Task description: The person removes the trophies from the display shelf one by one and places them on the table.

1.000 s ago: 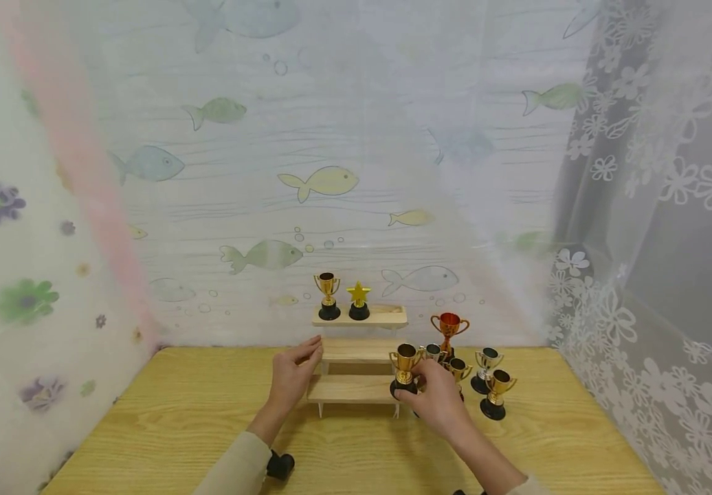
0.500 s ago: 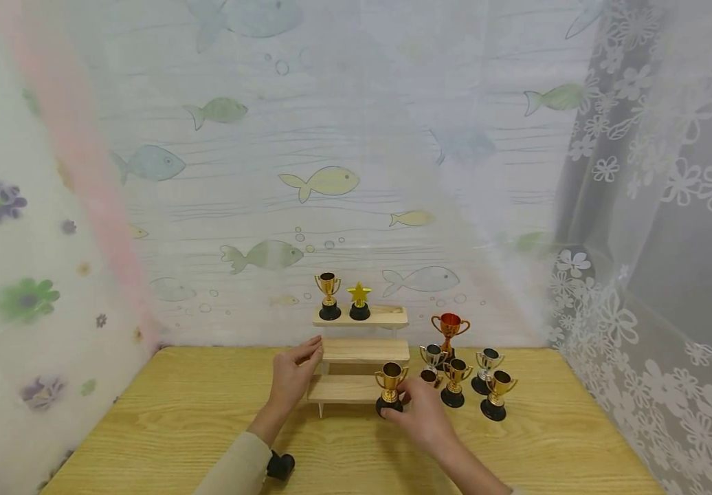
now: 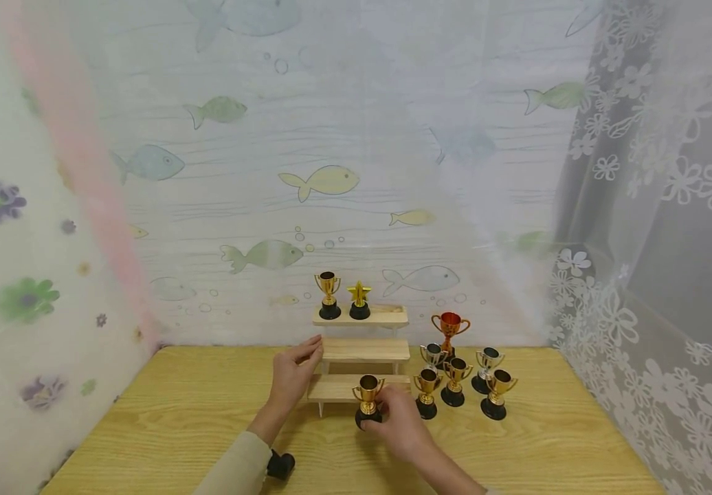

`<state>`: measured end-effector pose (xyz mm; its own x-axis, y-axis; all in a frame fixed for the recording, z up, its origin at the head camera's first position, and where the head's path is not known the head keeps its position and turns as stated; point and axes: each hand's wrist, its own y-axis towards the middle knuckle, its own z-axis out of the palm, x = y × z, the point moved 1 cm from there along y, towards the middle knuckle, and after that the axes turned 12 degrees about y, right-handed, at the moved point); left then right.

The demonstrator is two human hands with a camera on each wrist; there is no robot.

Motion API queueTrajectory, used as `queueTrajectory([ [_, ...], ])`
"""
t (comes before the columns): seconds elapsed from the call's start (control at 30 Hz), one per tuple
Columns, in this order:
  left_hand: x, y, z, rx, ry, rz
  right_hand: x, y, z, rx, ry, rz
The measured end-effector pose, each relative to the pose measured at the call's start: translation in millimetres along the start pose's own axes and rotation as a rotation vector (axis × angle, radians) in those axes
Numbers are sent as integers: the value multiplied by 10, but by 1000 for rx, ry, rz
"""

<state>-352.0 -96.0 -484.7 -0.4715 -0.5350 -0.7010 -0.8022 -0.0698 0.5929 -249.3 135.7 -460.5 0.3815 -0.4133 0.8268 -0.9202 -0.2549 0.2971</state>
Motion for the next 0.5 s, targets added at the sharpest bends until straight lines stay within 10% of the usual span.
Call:
queueTrajectory([
  [0.5, -20, -6, -9, 18, 17, -4, 14, 48, 301, 110, 45, -61],
])
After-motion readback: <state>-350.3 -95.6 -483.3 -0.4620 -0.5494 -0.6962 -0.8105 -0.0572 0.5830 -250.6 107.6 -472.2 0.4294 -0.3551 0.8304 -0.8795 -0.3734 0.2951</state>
